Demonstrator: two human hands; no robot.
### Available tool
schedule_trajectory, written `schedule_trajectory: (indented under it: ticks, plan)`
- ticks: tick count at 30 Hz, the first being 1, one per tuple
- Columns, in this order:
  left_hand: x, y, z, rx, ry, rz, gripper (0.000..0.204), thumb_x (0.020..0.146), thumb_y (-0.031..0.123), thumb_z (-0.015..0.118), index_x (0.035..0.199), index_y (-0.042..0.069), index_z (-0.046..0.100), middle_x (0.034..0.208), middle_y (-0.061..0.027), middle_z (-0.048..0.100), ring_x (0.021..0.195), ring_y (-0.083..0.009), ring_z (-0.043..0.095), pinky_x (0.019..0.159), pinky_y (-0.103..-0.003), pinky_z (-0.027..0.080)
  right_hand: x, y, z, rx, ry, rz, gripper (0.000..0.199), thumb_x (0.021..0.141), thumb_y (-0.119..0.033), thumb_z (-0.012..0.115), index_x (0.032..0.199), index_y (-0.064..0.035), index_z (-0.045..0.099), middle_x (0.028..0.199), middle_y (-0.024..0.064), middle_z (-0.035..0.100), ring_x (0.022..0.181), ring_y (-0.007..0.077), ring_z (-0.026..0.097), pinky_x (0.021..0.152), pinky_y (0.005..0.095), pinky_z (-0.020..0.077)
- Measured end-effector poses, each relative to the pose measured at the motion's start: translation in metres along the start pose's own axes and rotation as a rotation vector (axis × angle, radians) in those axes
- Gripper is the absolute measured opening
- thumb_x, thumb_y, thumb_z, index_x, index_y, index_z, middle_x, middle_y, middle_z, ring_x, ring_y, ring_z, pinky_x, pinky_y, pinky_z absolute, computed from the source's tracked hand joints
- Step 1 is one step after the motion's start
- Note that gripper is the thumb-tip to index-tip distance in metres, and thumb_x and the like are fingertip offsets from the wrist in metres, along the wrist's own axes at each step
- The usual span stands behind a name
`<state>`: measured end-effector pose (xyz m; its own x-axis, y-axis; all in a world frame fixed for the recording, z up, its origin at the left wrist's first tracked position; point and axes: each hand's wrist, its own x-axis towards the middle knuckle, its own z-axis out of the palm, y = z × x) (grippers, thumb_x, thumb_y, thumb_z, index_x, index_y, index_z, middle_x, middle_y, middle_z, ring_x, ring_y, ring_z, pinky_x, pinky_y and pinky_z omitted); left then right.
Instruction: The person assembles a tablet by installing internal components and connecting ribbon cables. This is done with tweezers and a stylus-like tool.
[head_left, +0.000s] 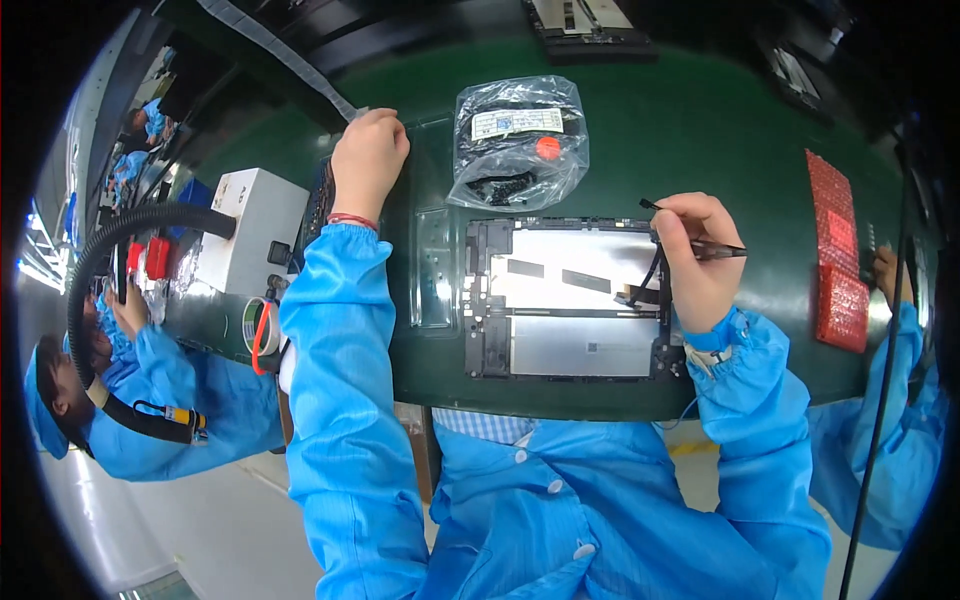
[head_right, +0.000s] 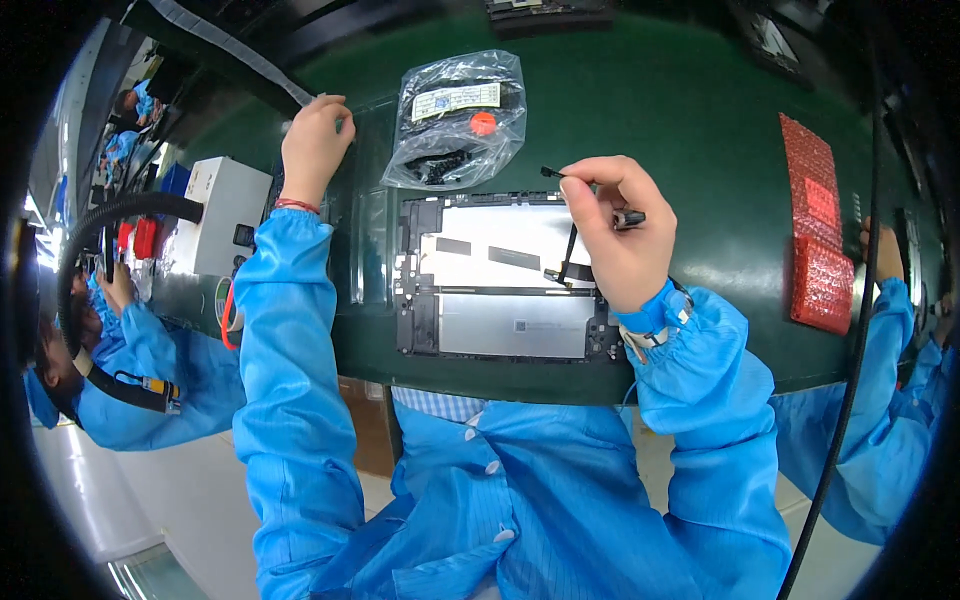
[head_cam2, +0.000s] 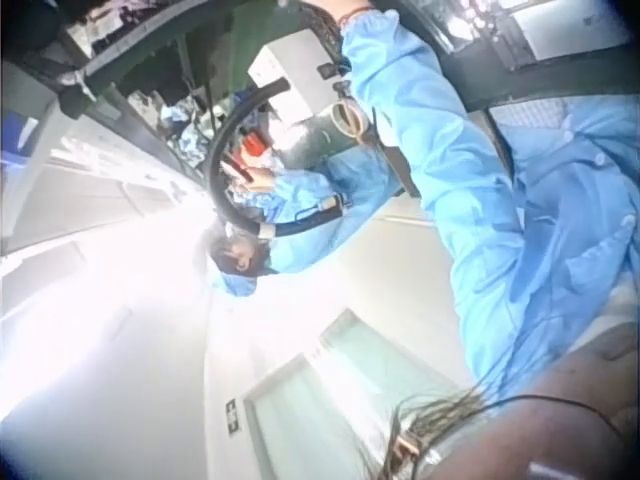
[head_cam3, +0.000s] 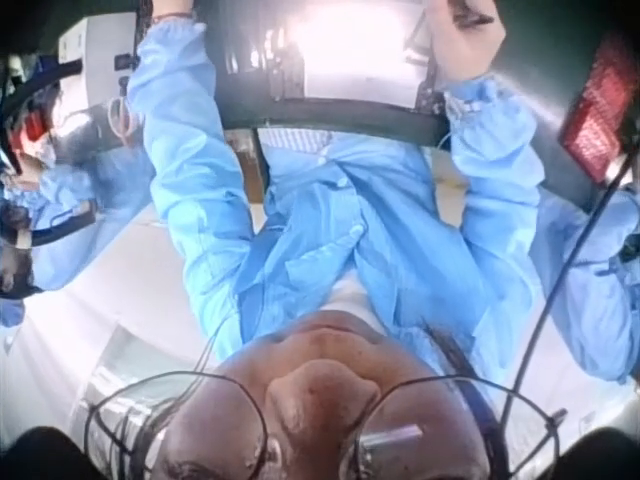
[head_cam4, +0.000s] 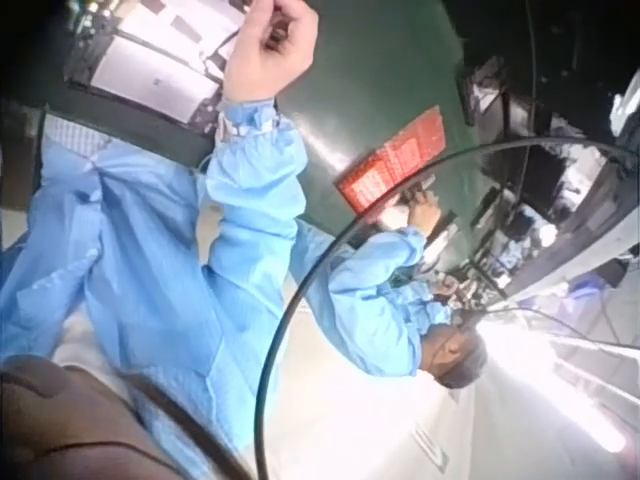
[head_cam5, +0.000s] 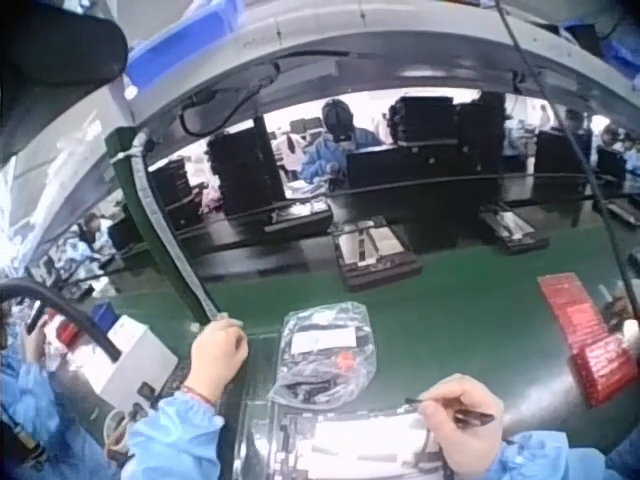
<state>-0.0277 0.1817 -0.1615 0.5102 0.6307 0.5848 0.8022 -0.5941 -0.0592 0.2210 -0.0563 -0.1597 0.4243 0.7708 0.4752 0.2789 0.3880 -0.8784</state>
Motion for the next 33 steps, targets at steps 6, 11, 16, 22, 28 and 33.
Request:
schedule_trajectory:
  ticks: [6,11,16,22,28,33]
  plan:
    - [-0.002,-0.003,0.003,0.031,-0.094,0.076,0.01,0.074,0.012,0.059,0.076,0.007,0.067,0.101,-0.003,0.063,0.089,-0.0235,0.059,0.078,-0.035,0.049,0.0,-0.004,0.0,0.035,-0.012,0.021,0.008,0.08,-0.002,0.062,0.088,-0.0029,0.062,0.074,-0.0023,0.055,0.055,0.0013,0.037,0.049,0.017,0.0272]
    - [-0.002,-0.015,-0.014,-0.041,-0.251,0.182,0.015,0.076,0.014,0.059,0.087,0.009,0.068,0.103,-0.0032,0.063,0.091,-0.0244,0.059,0.079,-0.036,0.049,0.001,-0.003,-0.002,0.017,-0.02,-0.019,0.008,0.08,-0.003,0.062,0.088,-0.0024,0.061,0.074,-0.0022,0.055,0.055,0.0011,0.037,0.049,0.0171,0.0277]
    - [0.024,0.007,-0.071,-0.356,0.026,-0.059,0.021,0.079,0.009,0.055,0.099,0.007,0.063,0.095,-0.0124,0.062,0.086,-0.0272,0.061,0.075,-0.033,0.048,0.011,-0.014,-0.01,0.174,0.092,0.129,0.013,0.084,-0.008,0.06,0.094,-0.0008,0.062,0.078,-0.0001,0.058,0.067,0.0039,0.05,0.059,0.0174,0.0375]
    - [0.006,0.141,-0.077,-0.772,0.101,0.167,0.015,0.079,0.004,0.054,0.092,0.004,0.063,0.085,-0.0105,0.063,0.074,-0.0232,0.061,0.068,-0.031,0.048,0.036,-0.021,-0.034,-0.171,0.05,-0.058,0.012,0.078,-0.003,0.062,0.09,-0.0045,0.065,0.077,0.001,0.058,0.07,0.0077,0.053,0.057,0.0197,0.0387]
    - [-0.028,0.158,-0.04,-0.898,-0.081,0.15,0.027,0.077,-0.003,0.049,0.1,0.005,0.06,0.091,-0.0109,0.063,0.086,-0.0273,0.06,0.075,-0.034,0.048,0.027,0.002,-0.005,-0.756,-0.288,-0.413,0.022,0.063,0.0,0.066,0.083,-0.0096,0.065,0.077,0.0025,0.058,0.064,0.0201,0.059,0.056,0.0283,0.0475]
    - [-0.036,0.156,-0.036,-0.95,-0.085,0.089,0.042,0.073,-0.011,0.041,0.109,0.005,0.055,0.092,-0.0105,0.063,0.088,-0.0289,0.058,0.079,-0.036,0.046,0.02,0.008,0.007,-0.857,-0.444,-0.502,0.022,0.058,-0.008,0.069,0.079,-0.0132,0.064,0.074,-0.0003,0.056,0.061,0.0191,0.058,0.052,0.0291,0.0455]
